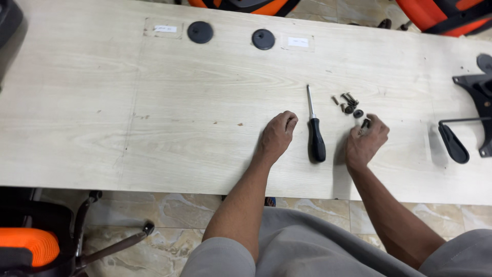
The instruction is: The person assembles an office chair by attaching a black plastic bracket to the underside of an orange chair seat using screws and a screwdriver. They insert screws into the bracket holes and tighten them with the screwdriver.
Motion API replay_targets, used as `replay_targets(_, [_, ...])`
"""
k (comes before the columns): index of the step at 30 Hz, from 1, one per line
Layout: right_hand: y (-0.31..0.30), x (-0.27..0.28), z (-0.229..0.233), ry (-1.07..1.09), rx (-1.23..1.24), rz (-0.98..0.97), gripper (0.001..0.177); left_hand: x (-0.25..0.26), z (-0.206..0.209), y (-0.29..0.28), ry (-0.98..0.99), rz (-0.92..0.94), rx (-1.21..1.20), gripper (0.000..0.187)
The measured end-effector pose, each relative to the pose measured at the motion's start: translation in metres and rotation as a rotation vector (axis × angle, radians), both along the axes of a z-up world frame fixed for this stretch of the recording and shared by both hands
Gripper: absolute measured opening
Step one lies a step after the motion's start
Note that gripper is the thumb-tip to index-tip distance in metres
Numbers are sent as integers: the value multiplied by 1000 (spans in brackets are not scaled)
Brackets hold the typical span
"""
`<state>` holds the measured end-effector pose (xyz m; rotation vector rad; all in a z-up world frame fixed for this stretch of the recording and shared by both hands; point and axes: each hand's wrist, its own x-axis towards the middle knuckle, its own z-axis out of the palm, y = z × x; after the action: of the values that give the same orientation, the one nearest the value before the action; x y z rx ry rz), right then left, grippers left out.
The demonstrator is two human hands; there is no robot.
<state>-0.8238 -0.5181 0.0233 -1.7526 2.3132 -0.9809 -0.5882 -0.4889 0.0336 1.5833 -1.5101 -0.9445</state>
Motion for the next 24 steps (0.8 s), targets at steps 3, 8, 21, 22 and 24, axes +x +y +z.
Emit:
replay_targets(3, [1, 10, -6, -136, 162, -75, 32, 12, 0, 1, 10, 0, 37, 23])
replay_targets(8, [6, 12, -5, -244, 181, 53, 24, 15, -9, 2, -25, 17, -134, 22])
replay_targets(21, [-59, -42, 16, 97, 59, 319, 32, -5, -13, 3, -80, 136, -73, 25])
replay_targets(22, [-66, -46, 17, 100, 80, 350, 30, -7, -14, 4, -75, 172, -59, 25])
replay_targets(24, [-76, -52, 20, 107, 124, 405, 27, -13, -16, 4, -63, 238, -29, 26])
